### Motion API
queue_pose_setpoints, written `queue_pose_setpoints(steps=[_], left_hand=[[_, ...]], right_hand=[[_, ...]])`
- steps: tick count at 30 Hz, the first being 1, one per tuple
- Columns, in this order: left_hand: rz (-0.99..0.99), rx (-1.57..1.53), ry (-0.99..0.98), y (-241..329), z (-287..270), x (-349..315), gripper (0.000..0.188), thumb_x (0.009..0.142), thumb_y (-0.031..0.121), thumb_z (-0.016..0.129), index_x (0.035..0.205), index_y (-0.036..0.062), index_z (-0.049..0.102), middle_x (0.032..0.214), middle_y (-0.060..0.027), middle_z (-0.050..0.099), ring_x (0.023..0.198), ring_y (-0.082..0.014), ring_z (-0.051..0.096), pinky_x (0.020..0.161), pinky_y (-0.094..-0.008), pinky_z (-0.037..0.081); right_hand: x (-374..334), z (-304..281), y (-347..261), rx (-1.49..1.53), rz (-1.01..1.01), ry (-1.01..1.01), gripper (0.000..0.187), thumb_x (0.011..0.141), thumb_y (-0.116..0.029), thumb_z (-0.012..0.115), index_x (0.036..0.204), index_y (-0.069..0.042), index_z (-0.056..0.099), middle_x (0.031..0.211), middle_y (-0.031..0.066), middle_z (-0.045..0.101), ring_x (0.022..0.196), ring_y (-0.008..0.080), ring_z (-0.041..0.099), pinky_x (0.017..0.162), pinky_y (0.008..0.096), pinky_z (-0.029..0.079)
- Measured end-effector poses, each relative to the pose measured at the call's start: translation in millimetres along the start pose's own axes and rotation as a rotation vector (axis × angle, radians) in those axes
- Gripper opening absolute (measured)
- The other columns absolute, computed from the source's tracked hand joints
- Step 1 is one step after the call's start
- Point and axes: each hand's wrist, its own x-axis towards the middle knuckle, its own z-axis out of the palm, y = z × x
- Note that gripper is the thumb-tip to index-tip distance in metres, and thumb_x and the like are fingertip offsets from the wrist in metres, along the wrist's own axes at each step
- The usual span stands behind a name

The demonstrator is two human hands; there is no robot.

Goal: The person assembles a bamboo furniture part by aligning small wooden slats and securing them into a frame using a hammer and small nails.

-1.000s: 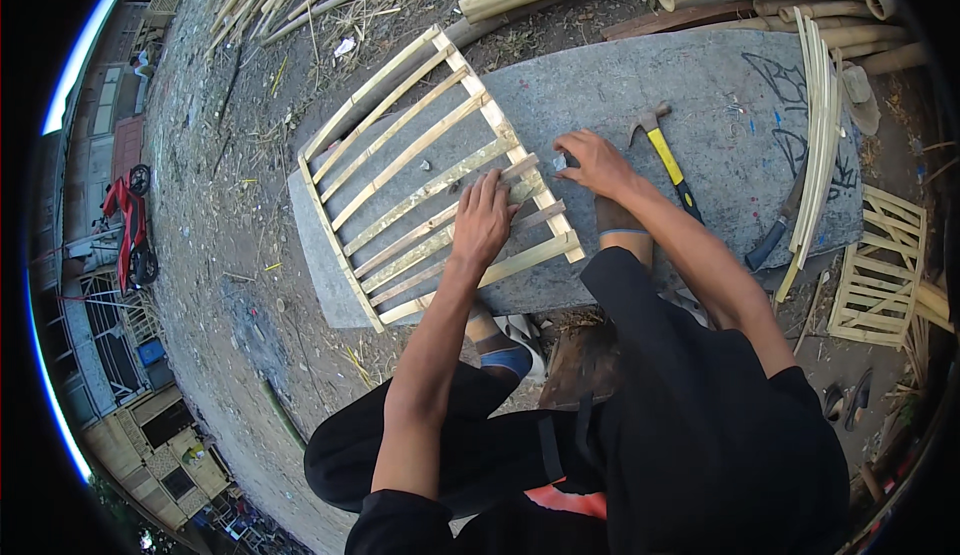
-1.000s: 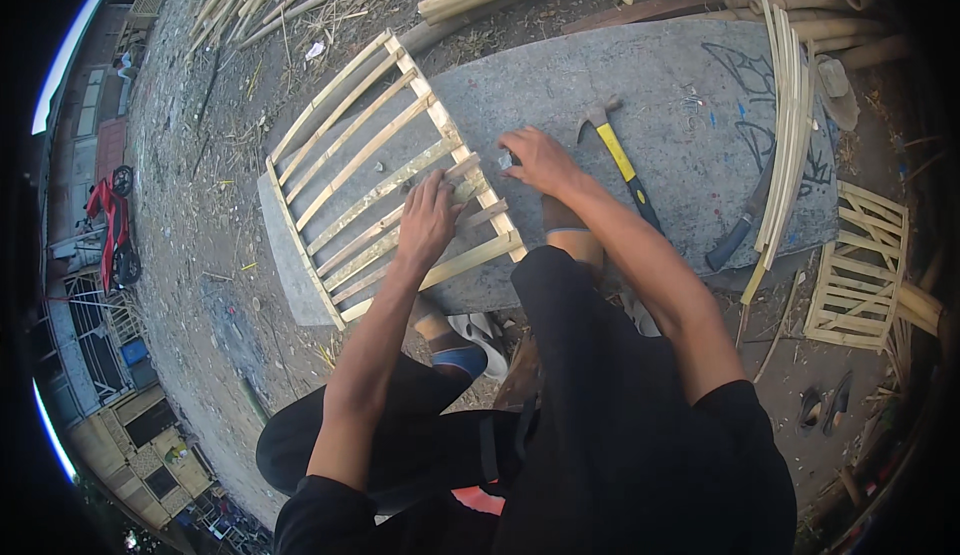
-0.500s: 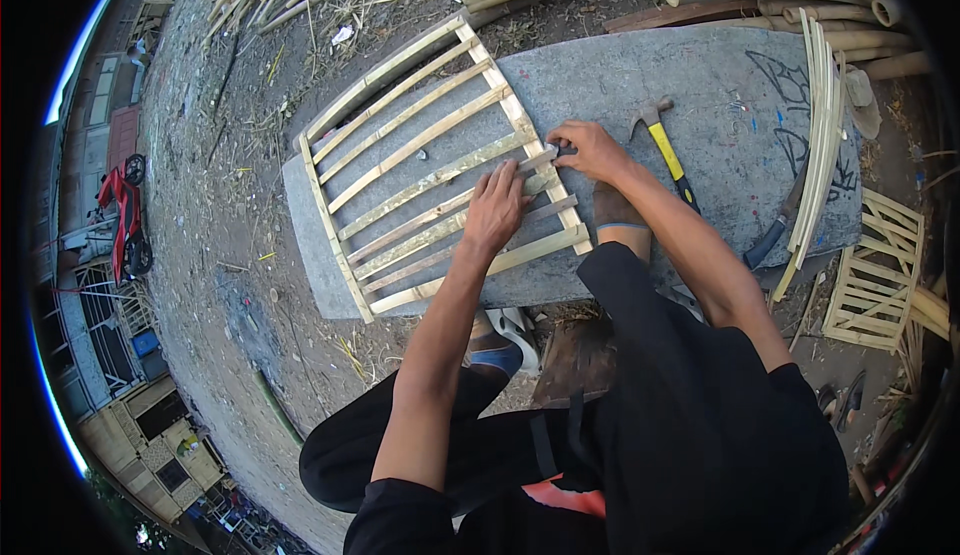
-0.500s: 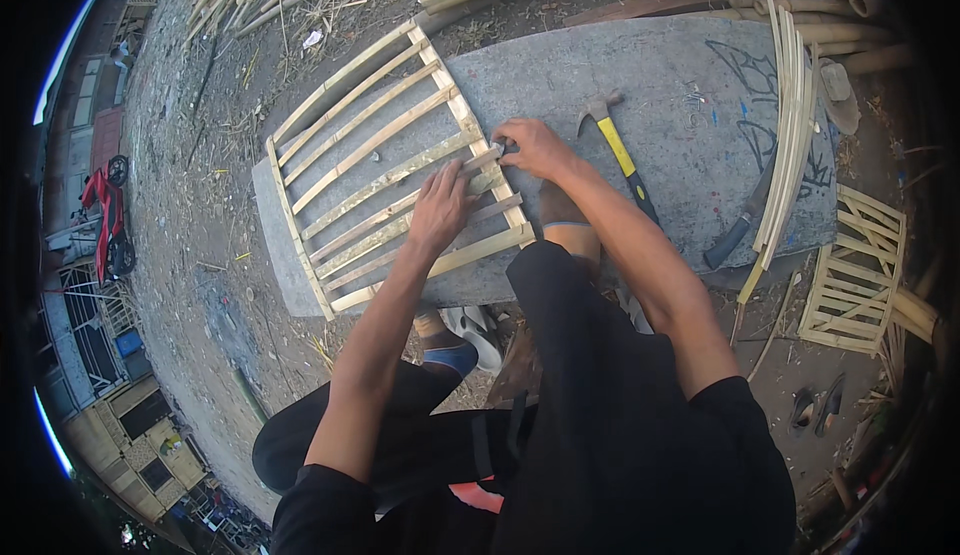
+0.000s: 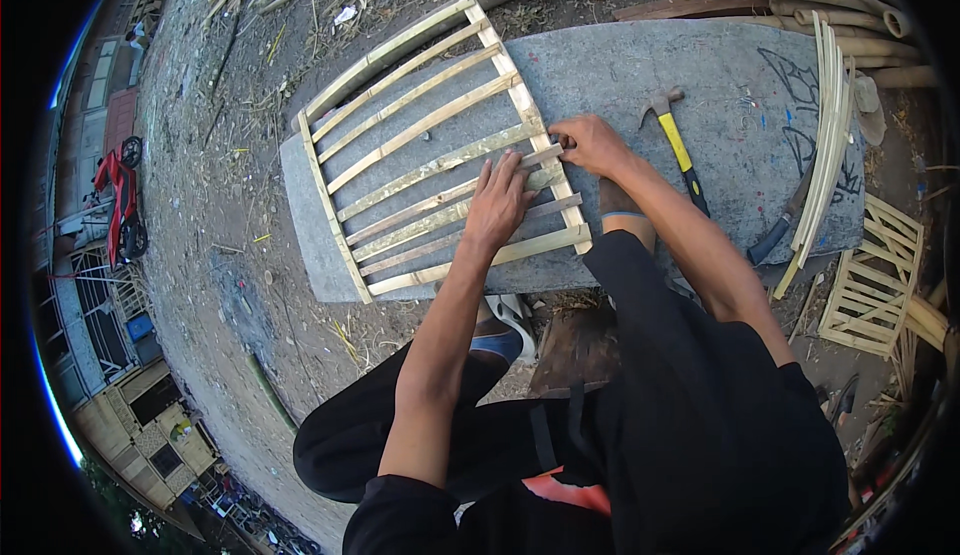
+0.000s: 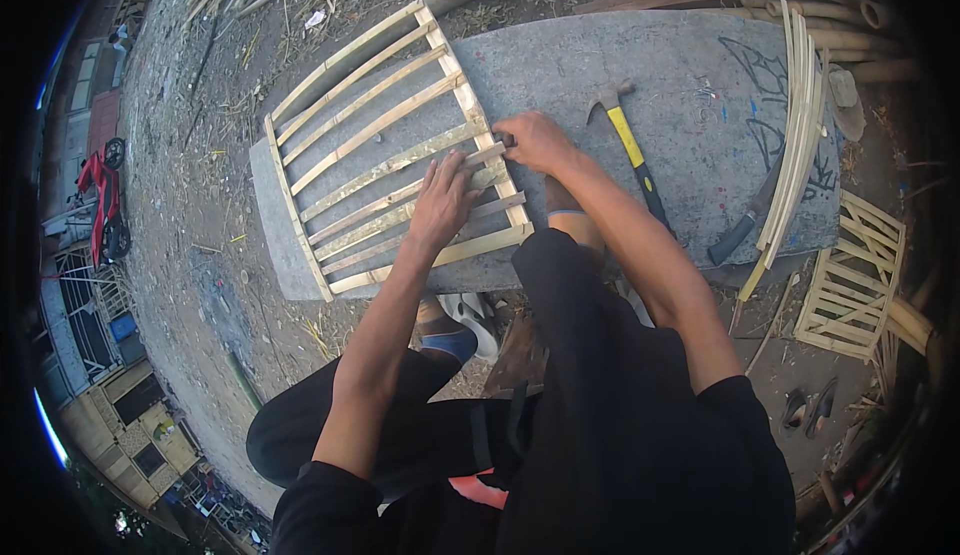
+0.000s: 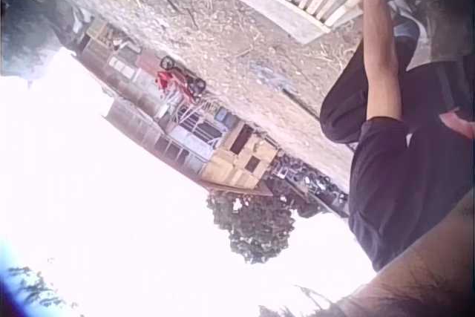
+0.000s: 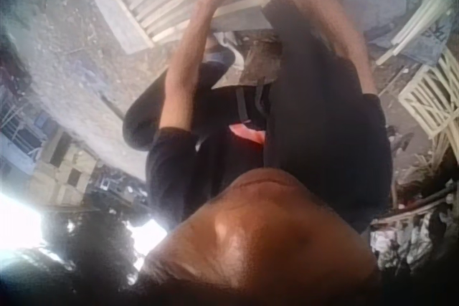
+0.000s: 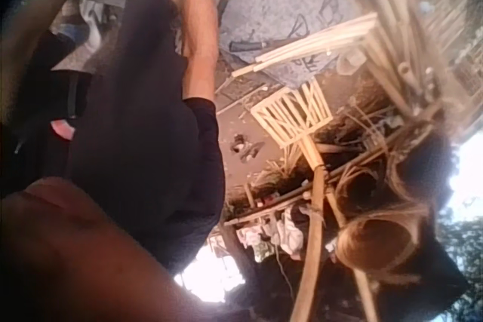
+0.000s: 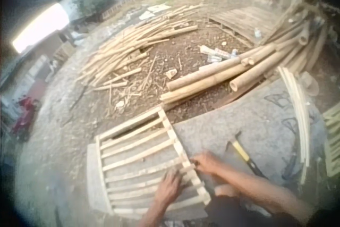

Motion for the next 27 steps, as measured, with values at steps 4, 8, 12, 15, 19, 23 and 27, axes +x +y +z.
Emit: queue_pose_setpoints(steps=[4,8,12,15,19,23,27], left_hand=[[-0.035,0.015,0.023,3.7,-5.6,-3.3,0.036,0.088,0.027,0.068,0.118,0.0089,0.058,0.142,-0.0109,0.048,0.136,-0.0296,0.042,0.113,-0.0507,0.031],[-0.063,-0.009,0.025,6.8,-9.4,-4.8,0.034,0.088,0.026,0.068,0.118,0.013,0.059,0.143,-0.0074,0.048,0.136,-0.0282,0.042,0.112,-0.0498,0.031],[-0.086,0.012,0.076,6.5,-9.7,-8.0,0.035,0.088,0.027,0.068,0.118,0.0133,0.06,0.142,-0.006,0.049,0.131,-0.0278,0.046,0.111,-0.0494,0.031],[-0.096,0.065,0.097,11.4,-11.0,-8.4,0.033,0.088,0.028,0.068,0.116,0.0122,0.062,0.142,-0.0055,0.049,0.127,-0.028,0.048,0.109,-0.0508,0.031],[-0.162,0.114,0.064,18.1,-11.4,-6.7,0.033,0.088,0.032,0.067,0.111,0.0098,0.064,0.14,-0.0062,0.05,0.127,-0.0282,0.048,0.108,-0.0519,0.032],[-0.102,0.055,0.008,0.7,-11.1,-2.3,0.034,0.087,0.035,0.068,0.107,0.0074,0.065,0.138,-0.0081,0.051,0.127,-0.0289,0.048,0.108,-0.0514,0.032],[-0.075,-0.001,-0.007,-1.8,-9.3,0.5,0.036,0.087,0.036,0.067,0.106,0.0047,0.063,0.136,-0.012,0.051,0.127,-0.0303,0.048,0.108,-0.0506,0.031]], right_hand=[[0.9,3.2,3.3,0.095,0.028,0.021,0.029,0.069,-0.01,0.076,0.098,-0.007,0.071,0.087,0.0126,0.07,0.086,0.0324,0.066,0.078,0.0413,0.052],[-2.2,3.6,2.2,0.106,0.043,0.041,0.026,0.069,-0.01,0.077,0.095,-0.007,0.072,0.088,0.0113,0.069,0.087,0.0304,0.066,0.081,0.04,0.051],[-5.8,1.5,-7.8,0.061,0.063,0.015,0.025,0.07,-0.013,0.077,0.094,-0.008,0.072,0.087,0.0082,0.068,0.092,0.0286,0.064,0.086,0.041,0.048],[-7.0,2.6,-8.1,0.026,0.07,0.008,0.027,0.071,-0.017,0.077,0.096,-0.01,0.073,0.086,0.0062,0.068,0.094,0.0275,0.062,0.089,0.0417,0.045],[-1.8,5.3,-2.0,-0.004,0.166,-0.089,0.03,0.072,-0.021,0.077,0.101,-0.013,0.074,0.086,0.005,0.067,0.098,0.0269,0.061,0.091,0.0421,0.044],[-2.5,9.9,-2.3,-0.11,0.122,-0.051,0.03,0.073,-0.025,0.076,0.101,-0.014,0.075,0.087,0.0046,0.067,0.1,0.0273,0.058,0.093,0.0434,0.042],[-12.9,12.7,-5.8,-0.152,0.081,-0.002,0.024,0.073,-0.024,0.075,0.094,-0.012,0.075,0.087,0.0045,0.066,0.098,0.0275,0.057,0.091,0.0433,0.041]])
